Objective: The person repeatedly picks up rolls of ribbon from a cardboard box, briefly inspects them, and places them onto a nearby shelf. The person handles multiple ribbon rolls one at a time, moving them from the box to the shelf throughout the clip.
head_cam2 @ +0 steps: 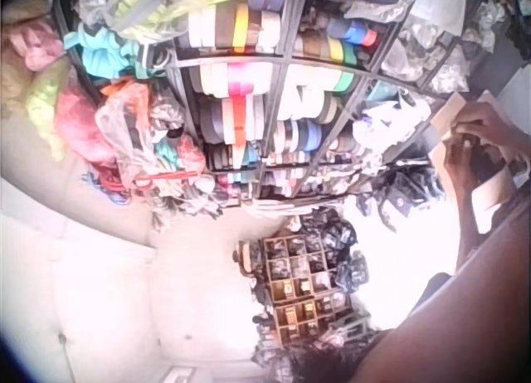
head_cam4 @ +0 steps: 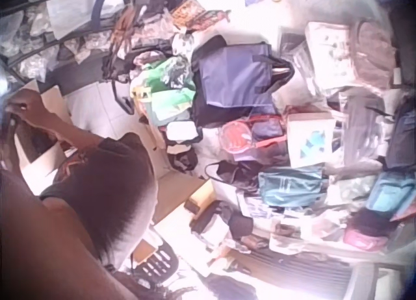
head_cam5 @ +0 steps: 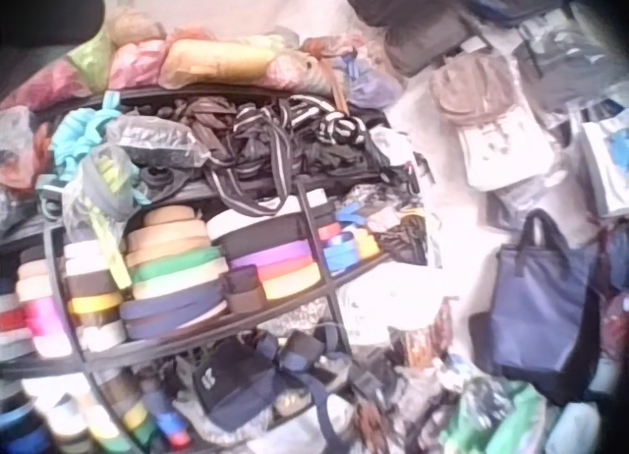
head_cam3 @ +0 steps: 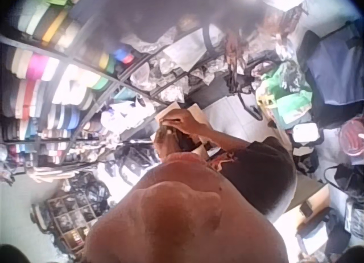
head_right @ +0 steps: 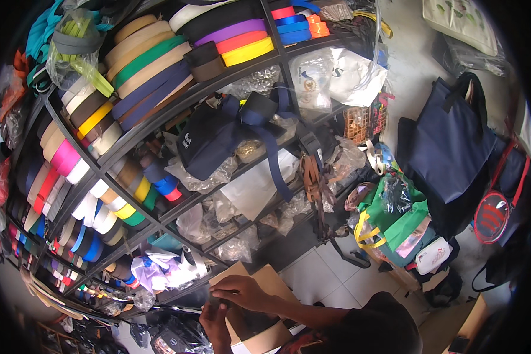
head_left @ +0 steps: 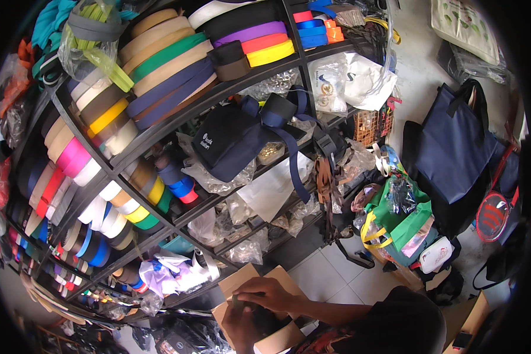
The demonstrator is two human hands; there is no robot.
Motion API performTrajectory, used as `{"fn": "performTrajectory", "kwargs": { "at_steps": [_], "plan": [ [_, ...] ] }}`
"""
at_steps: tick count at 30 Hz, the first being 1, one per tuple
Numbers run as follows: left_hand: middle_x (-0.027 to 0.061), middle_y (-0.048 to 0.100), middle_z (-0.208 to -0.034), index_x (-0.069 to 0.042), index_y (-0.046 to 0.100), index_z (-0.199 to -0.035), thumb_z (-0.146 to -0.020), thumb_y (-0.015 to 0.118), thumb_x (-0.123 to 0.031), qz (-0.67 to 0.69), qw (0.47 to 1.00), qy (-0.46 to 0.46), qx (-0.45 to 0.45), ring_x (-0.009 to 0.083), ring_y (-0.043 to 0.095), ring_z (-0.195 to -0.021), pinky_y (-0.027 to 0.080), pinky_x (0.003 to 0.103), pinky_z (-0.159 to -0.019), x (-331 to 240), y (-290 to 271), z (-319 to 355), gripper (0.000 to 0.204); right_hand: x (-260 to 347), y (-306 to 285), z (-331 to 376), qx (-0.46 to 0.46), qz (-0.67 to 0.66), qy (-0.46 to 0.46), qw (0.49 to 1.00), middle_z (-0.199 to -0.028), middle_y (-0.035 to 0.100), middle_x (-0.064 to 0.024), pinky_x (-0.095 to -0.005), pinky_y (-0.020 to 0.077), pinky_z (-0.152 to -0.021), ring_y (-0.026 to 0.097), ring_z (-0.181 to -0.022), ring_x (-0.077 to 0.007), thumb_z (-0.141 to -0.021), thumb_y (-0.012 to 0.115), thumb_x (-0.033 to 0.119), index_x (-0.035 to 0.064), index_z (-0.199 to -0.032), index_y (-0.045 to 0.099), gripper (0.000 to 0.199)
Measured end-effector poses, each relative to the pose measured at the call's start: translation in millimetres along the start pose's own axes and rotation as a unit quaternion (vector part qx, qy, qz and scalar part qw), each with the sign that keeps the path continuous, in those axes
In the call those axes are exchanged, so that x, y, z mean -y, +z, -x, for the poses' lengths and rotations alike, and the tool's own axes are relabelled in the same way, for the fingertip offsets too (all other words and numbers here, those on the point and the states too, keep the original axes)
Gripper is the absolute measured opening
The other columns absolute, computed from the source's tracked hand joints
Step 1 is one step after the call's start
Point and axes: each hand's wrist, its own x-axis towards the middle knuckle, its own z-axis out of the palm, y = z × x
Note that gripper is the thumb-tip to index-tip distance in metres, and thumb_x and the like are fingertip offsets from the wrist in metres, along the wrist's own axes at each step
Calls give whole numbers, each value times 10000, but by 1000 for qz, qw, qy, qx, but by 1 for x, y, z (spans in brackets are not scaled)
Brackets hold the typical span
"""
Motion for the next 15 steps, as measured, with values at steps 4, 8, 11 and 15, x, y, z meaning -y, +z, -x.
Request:
{"fn": "performTrajectory", "kwargs": {
  "at_steps": [4,8,11,15],
  "plan": [
    [105,662,-1077,56,625,-1126,-909,664,-40,-134,991,-7,29,152,637,-972,550,331,-836,-6,-25,3,241,17,-11,-2,98,53,4,994,-1083,701,-74,-326,502,-847,653,-971,-232,-952,640,292,85,-1068,738,257],
    [112,651,-1078,54,617,-1117,-927,638,-56,2,999,22,-32,164,637,-979,566,371,-866,-10,-15,19,220,38,11,15,16,42,-6,999,-1139,686,-94,-320,499,-879,659,-1025,-232,-954,643,238,79,-1165,703,272],
    [96,646,-1064,39,618,-1106,-946,619,-85,127,989,-19,-79,160,628,-992,559,373,-870,-24,0,38,203,50,29,36,-67,13,12,998,-1140,694,-107,-319,496,-907,660,-1054,-228,-947,653,177,65,-1216,679,293],
    [97,656,-1036,20,626,-1105,-946,622,-130,-26,1000,-1,11,163,627,-986,549,350,-867,-16,-12,56,219,50,27,68,-69,85,29,994,-1095,700,-89,-333,507,-880,666,-1014,-249,-943,649,225,114,-1187,698,272]
  ]
}}
